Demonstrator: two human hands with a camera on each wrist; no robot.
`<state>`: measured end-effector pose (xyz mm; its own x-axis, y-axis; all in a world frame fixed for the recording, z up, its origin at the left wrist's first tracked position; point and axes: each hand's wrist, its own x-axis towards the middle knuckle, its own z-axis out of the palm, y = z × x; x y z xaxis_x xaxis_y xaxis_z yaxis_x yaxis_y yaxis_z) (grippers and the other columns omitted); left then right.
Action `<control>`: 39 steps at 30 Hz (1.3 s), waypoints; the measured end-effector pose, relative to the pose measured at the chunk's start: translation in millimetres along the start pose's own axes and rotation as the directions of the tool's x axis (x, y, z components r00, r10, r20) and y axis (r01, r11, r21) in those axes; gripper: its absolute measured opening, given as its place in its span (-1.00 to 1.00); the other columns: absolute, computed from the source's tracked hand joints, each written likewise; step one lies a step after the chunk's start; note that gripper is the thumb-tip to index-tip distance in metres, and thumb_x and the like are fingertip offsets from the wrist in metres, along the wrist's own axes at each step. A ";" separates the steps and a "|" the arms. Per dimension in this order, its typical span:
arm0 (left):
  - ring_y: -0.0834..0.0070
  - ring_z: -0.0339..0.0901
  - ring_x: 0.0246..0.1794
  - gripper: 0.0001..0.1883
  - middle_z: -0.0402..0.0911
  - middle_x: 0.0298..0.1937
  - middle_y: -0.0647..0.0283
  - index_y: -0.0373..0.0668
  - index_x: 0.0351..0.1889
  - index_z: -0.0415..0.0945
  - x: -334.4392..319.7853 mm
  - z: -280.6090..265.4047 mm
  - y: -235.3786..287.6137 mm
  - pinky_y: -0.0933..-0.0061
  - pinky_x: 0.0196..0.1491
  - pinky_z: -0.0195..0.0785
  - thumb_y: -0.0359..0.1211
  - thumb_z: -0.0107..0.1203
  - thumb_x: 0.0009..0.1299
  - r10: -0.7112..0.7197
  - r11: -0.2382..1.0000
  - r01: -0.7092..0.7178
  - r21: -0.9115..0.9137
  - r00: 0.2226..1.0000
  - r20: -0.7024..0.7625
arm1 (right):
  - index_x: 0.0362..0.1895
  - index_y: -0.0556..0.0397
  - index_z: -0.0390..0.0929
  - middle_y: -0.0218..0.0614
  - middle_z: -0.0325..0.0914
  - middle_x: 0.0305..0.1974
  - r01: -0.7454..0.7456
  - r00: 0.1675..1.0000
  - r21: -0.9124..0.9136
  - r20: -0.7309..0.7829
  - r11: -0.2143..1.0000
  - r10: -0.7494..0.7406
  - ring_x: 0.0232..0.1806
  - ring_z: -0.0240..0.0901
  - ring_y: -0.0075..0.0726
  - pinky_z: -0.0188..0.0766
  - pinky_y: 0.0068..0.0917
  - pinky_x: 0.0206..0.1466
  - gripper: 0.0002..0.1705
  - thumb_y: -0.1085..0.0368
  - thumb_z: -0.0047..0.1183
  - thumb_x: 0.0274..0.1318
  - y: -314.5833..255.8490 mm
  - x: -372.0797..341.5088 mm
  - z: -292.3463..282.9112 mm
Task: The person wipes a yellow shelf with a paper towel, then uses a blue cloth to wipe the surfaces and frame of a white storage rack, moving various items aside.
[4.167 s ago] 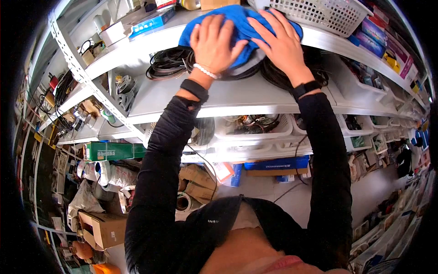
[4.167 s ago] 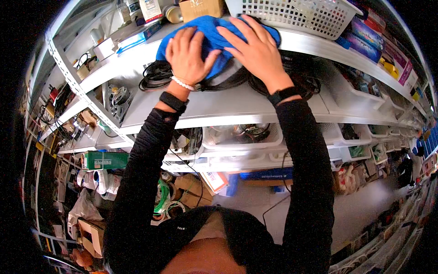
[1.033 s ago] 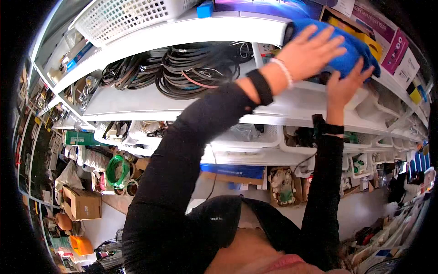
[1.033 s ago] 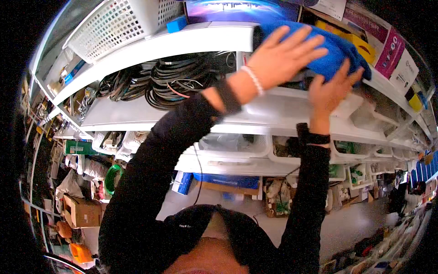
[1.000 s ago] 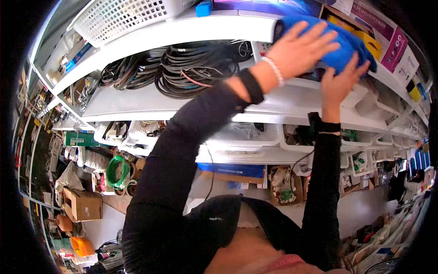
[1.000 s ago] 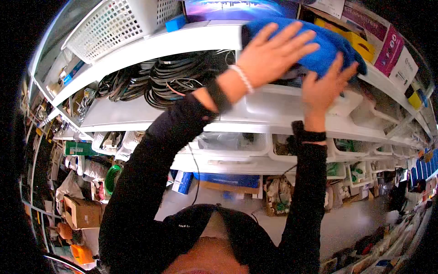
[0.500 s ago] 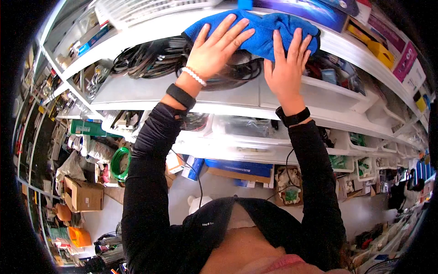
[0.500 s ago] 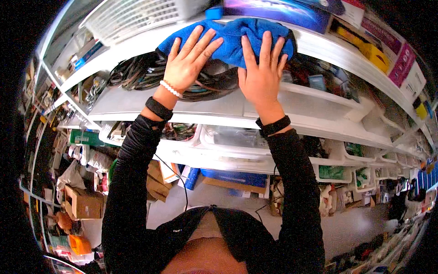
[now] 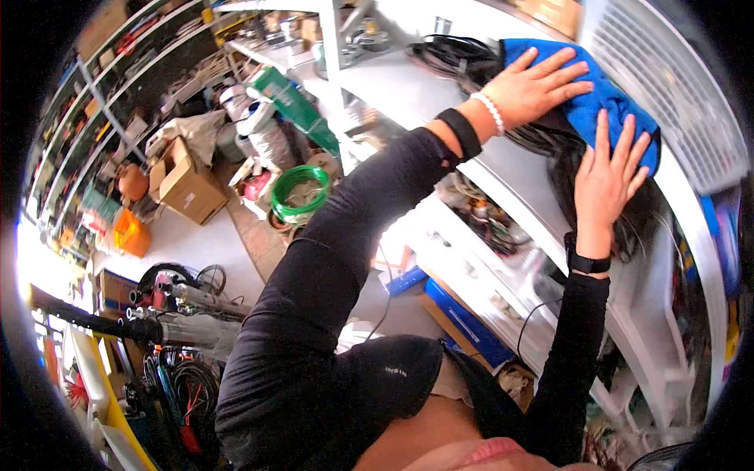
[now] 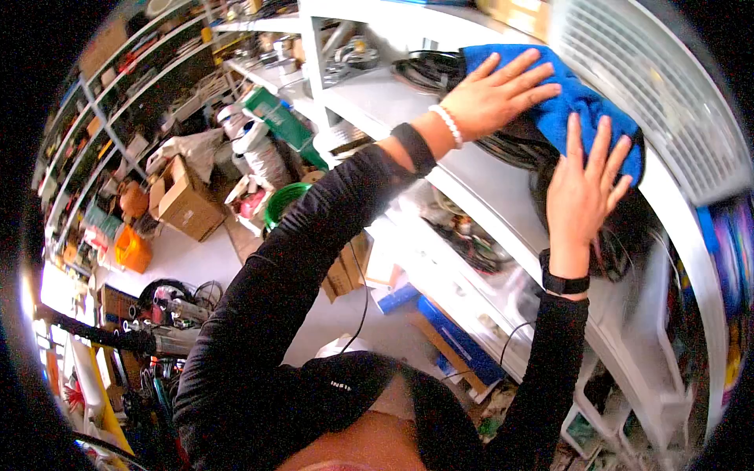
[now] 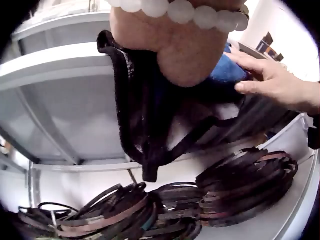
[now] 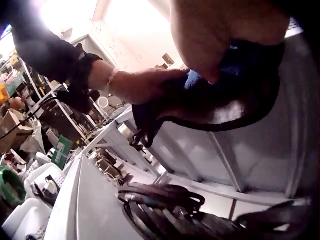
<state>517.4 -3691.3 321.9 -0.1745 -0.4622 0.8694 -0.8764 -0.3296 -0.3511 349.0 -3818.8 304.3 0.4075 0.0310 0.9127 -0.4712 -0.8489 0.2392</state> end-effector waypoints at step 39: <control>0.46 0.07 0.52 -0.51 0.24 0.46 0.35 0.09 0.30 0.37 -196.4 -81.3 -465.5 0.03 0.30 0.19 -0.30 -0.03 0.36 0.073 0.900 -0.126 0.417 0.987 0.142 | 0.39 -0.61 0.26 -0.56 -0.02 0.51 0.163 0.977 0.085 0.126 0.983 -0.173 0.50 -0.08 0.03 0.07 0.20 0.35 -0.29 0.26 0.07 0.16 -431.2 208.4 156.2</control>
<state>923.1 -3380.2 342.8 -0.1723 -0.5967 0.7837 -0.5803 -0.5814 -0.5703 759.3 -3528.7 339.6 0.5784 0.1108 0.8082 -0.3298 -0.8744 0.3560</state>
